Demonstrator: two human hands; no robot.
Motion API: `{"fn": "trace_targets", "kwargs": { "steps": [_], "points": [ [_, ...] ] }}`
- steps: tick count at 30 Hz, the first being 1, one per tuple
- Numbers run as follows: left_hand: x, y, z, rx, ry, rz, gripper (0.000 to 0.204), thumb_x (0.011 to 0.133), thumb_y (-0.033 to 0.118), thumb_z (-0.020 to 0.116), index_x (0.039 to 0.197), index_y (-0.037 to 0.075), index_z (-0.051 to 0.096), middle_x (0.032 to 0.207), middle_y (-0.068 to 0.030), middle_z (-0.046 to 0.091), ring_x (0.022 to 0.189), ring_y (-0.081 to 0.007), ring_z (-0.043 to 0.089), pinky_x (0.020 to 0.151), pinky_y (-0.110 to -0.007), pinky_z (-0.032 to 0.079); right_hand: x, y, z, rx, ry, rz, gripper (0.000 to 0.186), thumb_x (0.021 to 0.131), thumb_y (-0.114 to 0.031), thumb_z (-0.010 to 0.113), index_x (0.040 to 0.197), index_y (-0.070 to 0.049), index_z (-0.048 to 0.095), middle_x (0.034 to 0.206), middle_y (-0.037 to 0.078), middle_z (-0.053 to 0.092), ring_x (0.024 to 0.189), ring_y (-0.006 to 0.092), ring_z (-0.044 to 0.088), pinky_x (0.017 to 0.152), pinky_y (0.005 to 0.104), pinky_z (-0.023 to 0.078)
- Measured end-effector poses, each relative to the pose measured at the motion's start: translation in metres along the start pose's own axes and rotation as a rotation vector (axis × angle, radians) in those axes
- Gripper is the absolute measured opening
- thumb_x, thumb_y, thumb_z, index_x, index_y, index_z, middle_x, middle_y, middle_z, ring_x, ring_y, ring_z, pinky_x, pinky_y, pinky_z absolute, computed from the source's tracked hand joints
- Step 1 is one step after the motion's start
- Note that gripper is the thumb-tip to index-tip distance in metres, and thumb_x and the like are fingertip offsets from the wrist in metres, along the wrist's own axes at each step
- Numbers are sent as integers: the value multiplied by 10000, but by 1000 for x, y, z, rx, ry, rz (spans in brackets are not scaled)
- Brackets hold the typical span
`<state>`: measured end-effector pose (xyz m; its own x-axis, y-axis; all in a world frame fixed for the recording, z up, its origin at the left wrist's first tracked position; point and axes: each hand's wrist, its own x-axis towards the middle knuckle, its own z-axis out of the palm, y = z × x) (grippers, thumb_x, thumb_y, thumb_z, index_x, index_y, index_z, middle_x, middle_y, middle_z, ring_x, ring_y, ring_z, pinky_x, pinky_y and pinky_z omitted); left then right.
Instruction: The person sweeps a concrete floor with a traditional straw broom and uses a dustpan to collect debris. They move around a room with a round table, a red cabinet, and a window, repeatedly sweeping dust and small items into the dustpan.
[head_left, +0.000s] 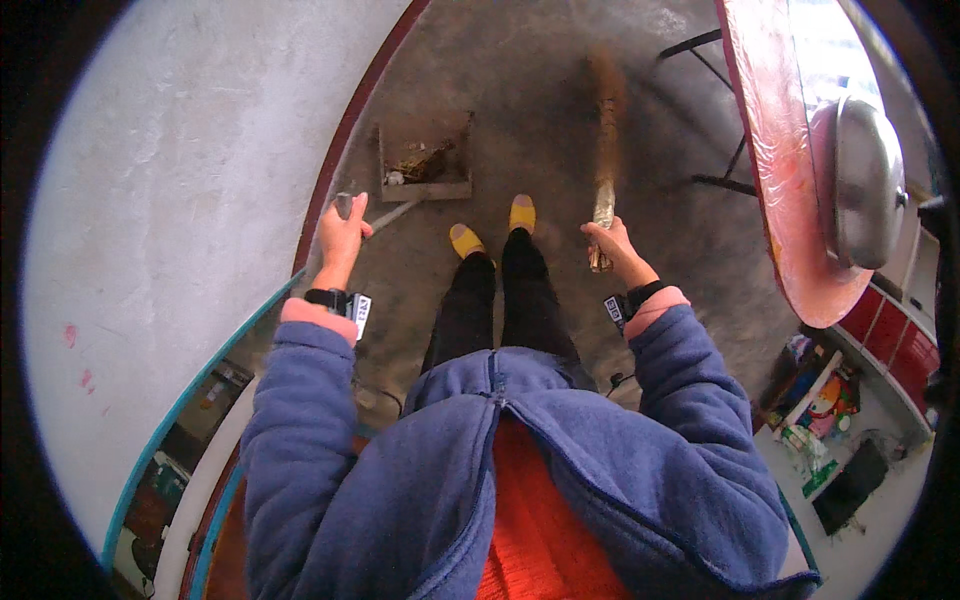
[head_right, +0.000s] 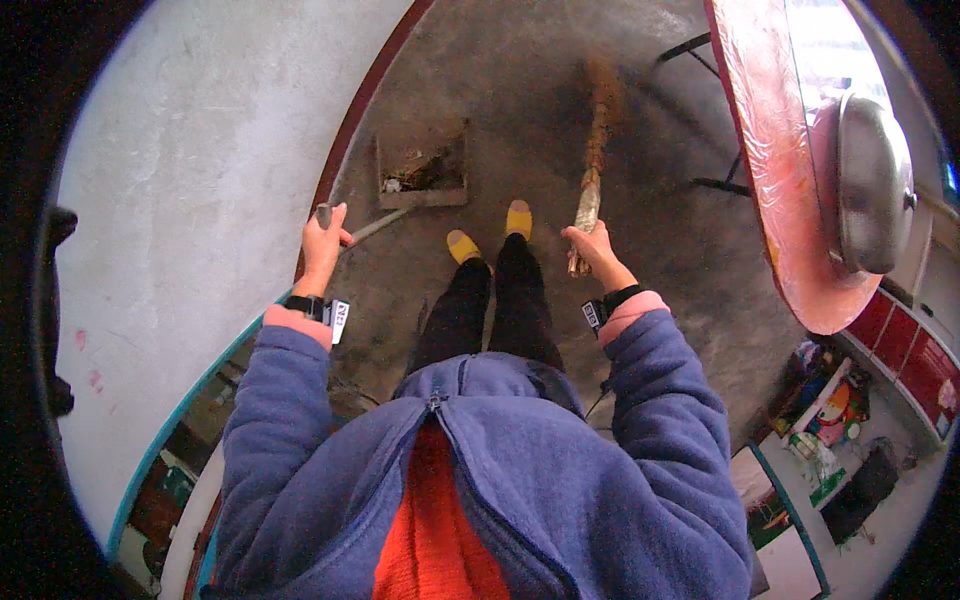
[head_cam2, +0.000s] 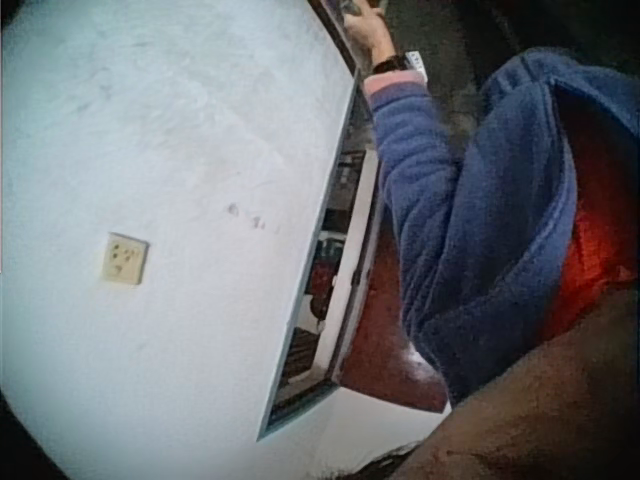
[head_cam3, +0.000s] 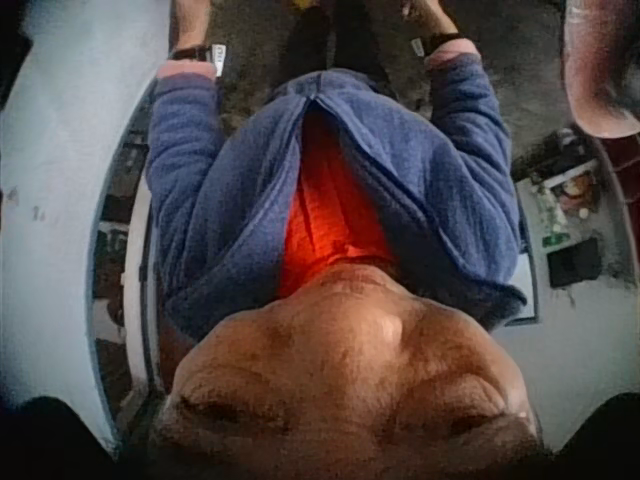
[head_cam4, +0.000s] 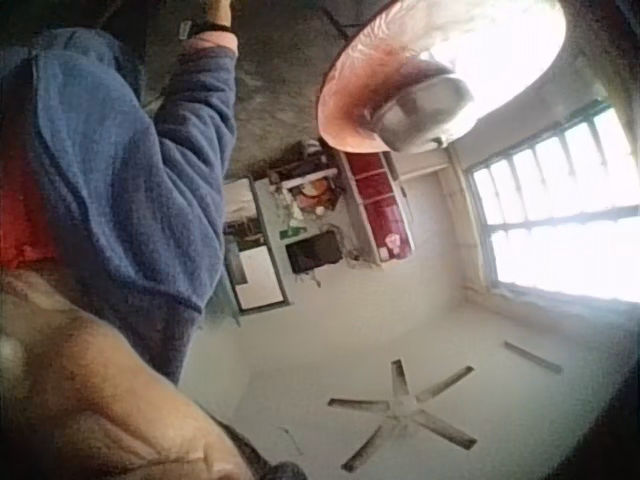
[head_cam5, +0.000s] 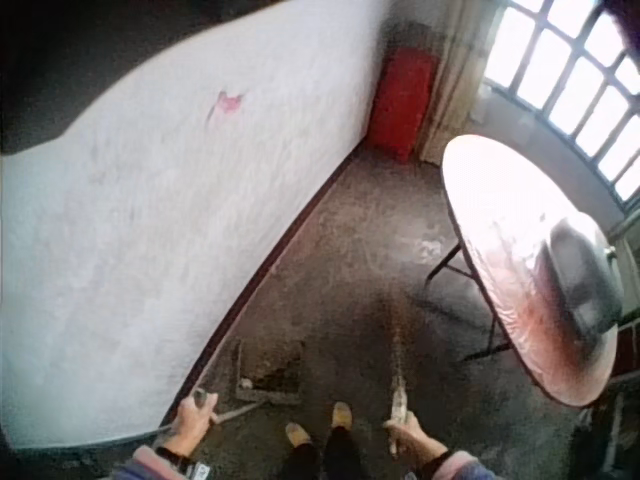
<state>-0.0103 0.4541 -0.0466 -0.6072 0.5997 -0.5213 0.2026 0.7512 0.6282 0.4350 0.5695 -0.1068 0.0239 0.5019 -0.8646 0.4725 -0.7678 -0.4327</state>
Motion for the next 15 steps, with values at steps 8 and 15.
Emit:
{"fn": "trace_targets", "kwargs": {
  "steps": [8, 15],
  "points": [
    [13, -6, 2, -247, -37, -97, 366, 776, 323, 707, 619, 39, 537, 518, -4, 493, 405, -97, 436, 395, -276, 353, -50, 30, 51, -513, -230, -202, 616, 711, -201, 651, 1213, 37, 385, 1010, 212, 575, 917, 270, 592, 771, 362, 484],
    [11, -6, 0, -117, -25, -2, 432, 798, 418, 660, 632, 31, 565, 493, -5, 480, 422, -105, 455, 404, -274, 343, -133, 23, 14, -368, -350, -280, 556, 707, -131, 619, 1215, 8, 439, 900, 76, 555, 668, 137, 546, 509, 289, 461]
  ]
}}
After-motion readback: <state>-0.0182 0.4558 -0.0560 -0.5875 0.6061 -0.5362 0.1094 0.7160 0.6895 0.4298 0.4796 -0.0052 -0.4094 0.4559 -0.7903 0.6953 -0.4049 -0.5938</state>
